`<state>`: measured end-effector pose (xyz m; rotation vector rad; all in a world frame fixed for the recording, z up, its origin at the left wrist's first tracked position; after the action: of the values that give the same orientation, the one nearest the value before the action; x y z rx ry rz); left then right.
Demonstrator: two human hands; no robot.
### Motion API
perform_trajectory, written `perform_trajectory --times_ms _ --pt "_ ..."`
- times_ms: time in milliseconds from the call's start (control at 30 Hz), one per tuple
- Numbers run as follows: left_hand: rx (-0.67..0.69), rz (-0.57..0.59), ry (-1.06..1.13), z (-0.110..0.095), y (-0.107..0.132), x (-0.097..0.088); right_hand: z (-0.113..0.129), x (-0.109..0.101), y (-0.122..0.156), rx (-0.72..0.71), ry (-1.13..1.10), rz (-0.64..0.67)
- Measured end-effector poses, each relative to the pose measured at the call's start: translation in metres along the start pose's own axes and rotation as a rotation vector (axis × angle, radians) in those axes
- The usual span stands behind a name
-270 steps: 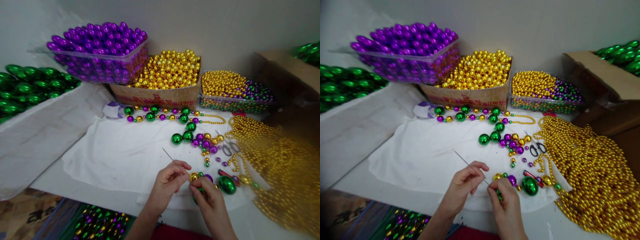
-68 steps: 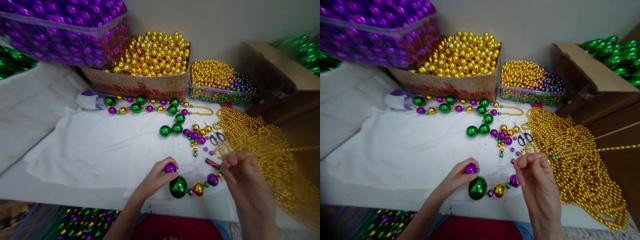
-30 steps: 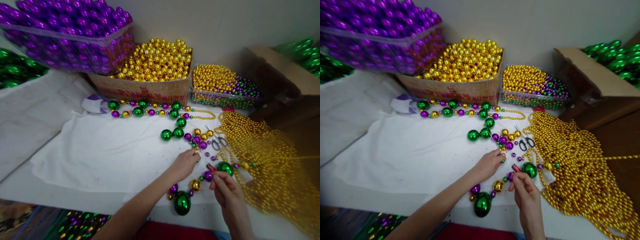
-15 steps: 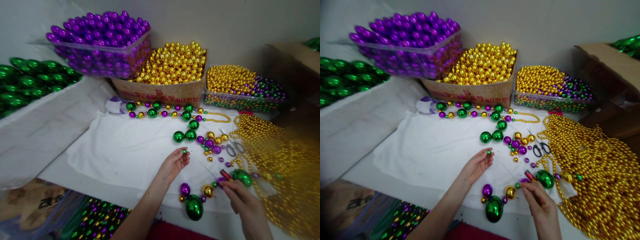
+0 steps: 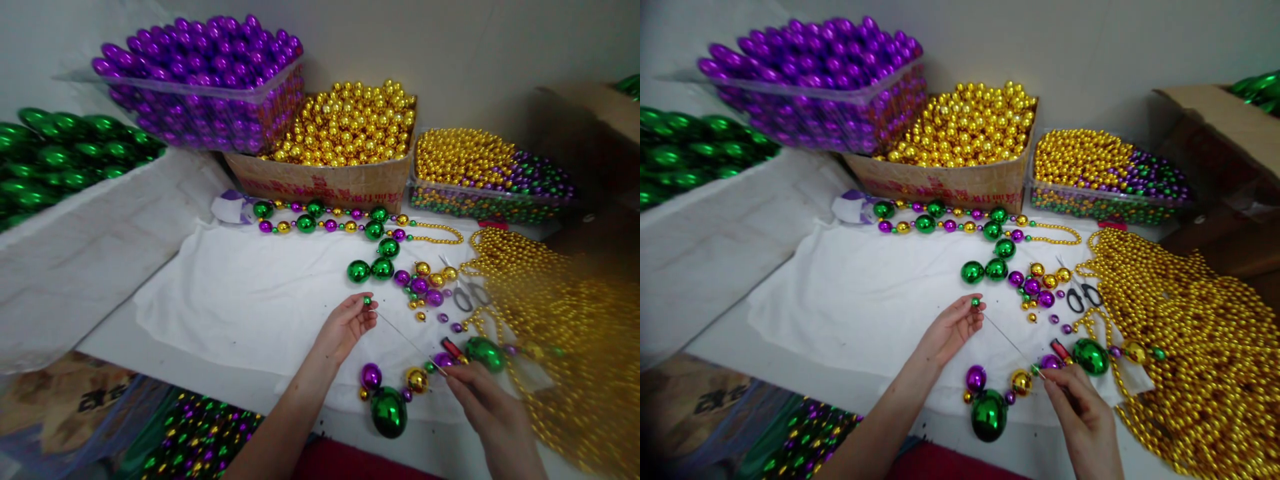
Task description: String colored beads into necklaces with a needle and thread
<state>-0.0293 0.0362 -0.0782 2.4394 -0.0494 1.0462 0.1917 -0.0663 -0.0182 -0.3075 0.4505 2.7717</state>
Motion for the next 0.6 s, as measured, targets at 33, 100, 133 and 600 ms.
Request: perform_trajectory --times_ms 33,100,133,600 --pt "0.001 0.001 -0.006 0.0 0.001 0.001 -0.001 0.0 0.0 -0.008 0.007 0.016" --pt "0.003 0.006 -0.015 0.0 0.002 0.002 -0.003 0.0 -0.002 -0.019 0.019 0.037" --pt "0.004 0.01 -0.02 -0.001 0.002 0.003 -0.005 0.0 -0.002 -0.023 0.024 0.044" --pt "-0.01 0.16 -0.249 0.008 0.028 0.045 0.01 0.053 -0.006 -0.04 -0.085 0.079"
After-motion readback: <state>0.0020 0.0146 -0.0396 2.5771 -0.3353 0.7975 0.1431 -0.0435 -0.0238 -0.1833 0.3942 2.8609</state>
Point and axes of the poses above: each hand's wrist, its own y-axis away from the middle knuckle, its own x-axis out of the palm, z = x × y, the point moved 9 cm from there along -y, towards the middle knuckle, and after that the axes turned 4 degrees about x, right-handed, at the moved point
